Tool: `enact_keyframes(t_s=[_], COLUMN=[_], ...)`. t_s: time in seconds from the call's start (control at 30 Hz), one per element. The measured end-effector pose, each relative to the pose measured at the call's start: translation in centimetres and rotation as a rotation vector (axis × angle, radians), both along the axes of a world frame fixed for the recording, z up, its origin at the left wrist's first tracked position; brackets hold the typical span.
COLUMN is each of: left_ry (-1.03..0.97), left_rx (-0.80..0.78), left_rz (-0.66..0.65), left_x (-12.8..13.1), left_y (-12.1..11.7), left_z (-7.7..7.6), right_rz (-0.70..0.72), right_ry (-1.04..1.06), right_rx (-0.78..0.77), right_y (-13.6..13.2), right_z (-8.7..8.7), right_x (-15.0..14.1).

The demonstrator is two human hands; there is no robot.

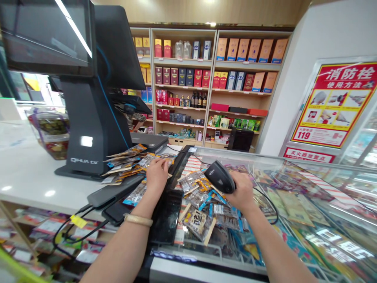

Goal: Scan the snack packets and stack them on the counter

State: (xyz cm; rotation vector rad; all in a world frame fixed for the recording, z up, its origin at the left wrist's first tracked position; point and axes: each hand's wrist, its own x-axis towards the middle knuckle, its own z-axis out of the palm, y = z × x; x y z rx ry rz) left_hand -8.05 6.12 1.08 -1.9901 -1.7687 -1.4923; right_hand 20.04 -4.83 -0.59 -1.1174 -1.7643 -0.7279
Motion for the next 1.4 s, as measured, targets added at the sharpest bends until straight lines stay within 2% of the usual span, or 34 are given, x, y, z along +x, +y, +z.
enact_keyframes(t_s=[0.07,0.17,0.23,0.47,0.6,0.77,0.9,0.97,1.0,1.1,1.17,1.3,1.4], left_ry=[-0.226,-0.557,-0.668,-0.608,-0.52,-0.486,-0.509,-0.444,-0.35,0.075,0.284,0.447,0.455], left_rx=[0.041,-0.072,-0.115,-0.112,-0.064,-0.081,-0.111,-0.197,-0.249,-0.357,-0.356,-0.375,-0.505], left_rz=[-0.088,-0.232,-0.29,-0.375,-0.378,-0.377,-0.392,-0.41,-0.413,-0.356,-0.268,-0.023,0.136], left_x=[0.2,0.9,1.4,2.5,2.7,2.8,2.8,3.0,3.0,3.2,3.1,1.8,-0.3], left_y=[0.0,-0.2,-0.5,-1.8,-2.1,-2.4,-2.2,-2.0,-1.9,-2.0,-2.3,-3.2,-3.8], left_z=[0.0,0.0,0.1,0.3,0.1,0.1,0.0,-0.3,-0.4,-0.7,-0.5,0.9,2.3], right_rz=[0.002,0.001,-0.005,-0.016,-0.027,-0.045,-0.05,-0.055,-0.057,-0.058,-0.053,-0.045,-0.043], right_ry=[0.005,0.003,-0.006,-0.04,-0.046,-0.054,-0.028,-0.011,-0.005,-0.005,-0.018,-0.02,-0.007], right_rx=[-0.006,-0.033,-0.058,-0.147,-0.184,-0.286,-0.258,-0.216,-0.198,-0.169,-0.151,-0.133,-0.138], right_y=[0.0,0.0,0.0,0.0,-0.1,-0.1,0.1,0.1,0.1,0.2,0.2,0.2,0.1], right_z=[0.0,0.0,0.0,-0.1,0.0,0.1,-0.1,-0.2,-0.3,-0.3,-0.3,-0.3,-0.3], right_x=[0.0,0.0,-0.1,-0.2,-0.4,-0.5,-0.4,-0.2,-0.1,0.1,0.2,0.1,0.0])
